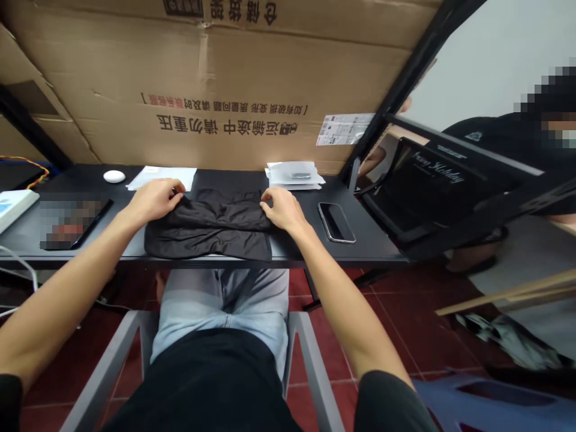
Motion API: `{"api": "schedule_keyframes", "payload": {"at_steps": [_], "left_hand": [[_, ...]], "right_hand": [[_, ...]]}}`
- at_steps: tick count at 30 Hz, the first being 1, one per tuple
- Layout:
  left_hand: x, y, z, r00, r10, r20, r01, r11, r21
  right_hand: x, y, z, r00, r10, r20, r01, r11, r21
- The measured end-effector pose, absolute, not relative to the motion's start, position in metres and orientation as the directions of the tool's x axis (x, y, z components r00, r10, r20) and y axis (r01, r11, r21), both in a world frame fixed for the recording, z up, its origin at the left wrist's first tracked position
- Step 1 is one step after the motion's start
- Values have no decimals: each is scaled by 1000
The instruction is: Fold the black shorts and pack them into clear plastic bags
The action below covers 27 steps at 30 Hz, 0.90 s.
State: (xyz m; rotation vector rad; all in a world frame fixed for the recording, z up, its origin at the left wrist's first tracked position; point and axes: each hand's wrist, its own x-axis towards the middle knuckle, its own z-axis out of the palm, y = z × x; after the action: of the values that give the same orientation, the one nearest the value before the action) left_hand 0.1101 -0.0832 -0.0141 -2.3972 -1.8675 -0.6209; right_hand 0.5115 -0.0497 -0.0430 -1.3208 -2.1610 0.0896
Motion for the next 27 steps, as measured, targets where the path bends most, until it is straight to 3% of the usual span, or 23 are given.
{"api": "schedule_keyframes", "payload": {"at_steps": [5,11,17,21,27], "left_hand": [[84,-106,-17,171,883,436,919,-303,252],[44,-150,-19,340,896,284,872,-414,262],[34,-153,-42,282,929,241,924,-330,193],[43,-156,-43,241,921,305,934,-306,186],[99,-153,-9,178,843,508,872,-375,316]], "right_hand": [[502,-79,-39,-422,733,534,685,643,-341],[455,-109,-38,-687,553,472,441,833,-335],[403,-115,-59,-812,416,409,364,909,-203],[392,-115,-67,-838,403,369,383,915,-130],[387,-121,-66,-832,416,367,405,908,-111]]}}
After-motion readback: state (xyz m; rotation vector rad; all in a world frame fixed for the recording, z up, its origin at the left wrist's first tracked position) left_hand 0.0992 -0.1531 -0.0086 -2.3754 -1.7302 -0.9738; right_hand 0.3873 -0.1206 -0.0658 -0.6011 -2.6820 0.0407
